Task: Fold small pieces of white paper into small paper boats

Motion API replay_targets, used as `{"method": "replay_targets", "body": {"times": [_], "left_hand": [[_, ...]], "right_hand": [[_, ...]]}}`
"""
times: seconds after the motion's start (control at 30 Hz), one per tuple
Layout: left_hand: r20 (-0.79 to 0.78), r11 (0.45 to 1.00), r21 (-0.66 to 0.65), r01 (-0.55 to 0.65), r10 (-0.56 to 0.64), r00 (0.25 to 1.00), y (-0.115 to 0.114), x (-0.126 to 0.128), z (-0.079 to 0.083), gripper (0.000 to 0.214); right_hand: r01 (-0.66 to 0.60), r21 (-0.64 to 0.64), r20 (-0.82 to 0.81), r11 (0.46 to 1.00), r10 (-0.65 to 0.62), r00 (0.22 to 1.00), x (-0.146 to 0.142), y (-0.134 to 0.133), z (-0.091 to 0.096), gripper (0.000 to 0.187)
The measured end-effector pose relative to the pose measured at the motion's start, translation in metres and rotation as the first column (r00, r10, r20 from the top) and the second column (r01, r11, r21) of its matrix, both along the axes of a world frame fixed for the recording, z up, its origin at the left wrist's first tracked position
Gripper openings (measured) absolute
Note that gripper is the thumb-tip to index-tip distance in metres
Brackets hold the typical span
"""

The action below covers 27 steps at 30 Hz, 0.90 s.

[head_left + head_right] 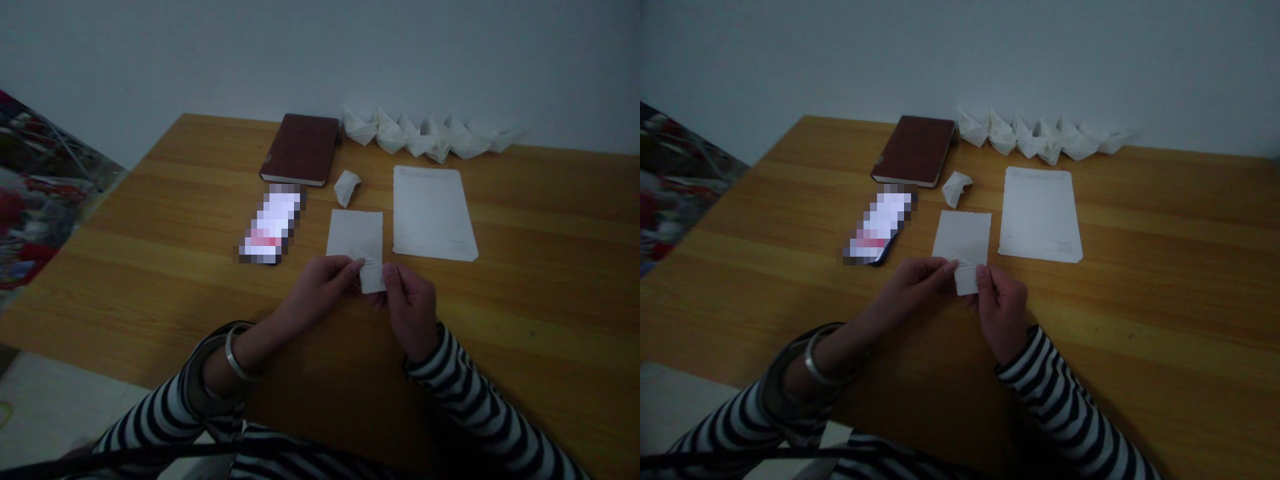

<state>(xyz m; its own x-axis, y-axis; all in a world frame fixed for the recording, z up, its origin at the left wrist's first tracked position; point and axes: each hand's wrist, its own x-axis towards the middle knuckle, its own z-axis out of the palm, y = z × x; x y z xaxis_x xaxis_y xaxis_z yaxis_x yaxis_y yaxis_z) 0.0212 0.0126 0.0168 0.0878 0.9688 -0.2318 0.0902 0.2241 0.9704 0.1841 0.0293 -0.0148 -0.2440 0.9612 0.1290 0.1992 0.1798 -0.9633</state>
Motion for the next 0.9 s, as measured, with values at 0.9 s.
{"method": "replay_targets", "body": {"times": [0.9], "left_hand": [[-0.079,0.987,0.041,0.159,-0.155,0.985,-0.005,0.002,-0.003,0.037]], "right_hand": [[-0.306,-0.244,-0.126,0.92,0.283,0.951,0.009,0.009,0.005,0.039]]}}
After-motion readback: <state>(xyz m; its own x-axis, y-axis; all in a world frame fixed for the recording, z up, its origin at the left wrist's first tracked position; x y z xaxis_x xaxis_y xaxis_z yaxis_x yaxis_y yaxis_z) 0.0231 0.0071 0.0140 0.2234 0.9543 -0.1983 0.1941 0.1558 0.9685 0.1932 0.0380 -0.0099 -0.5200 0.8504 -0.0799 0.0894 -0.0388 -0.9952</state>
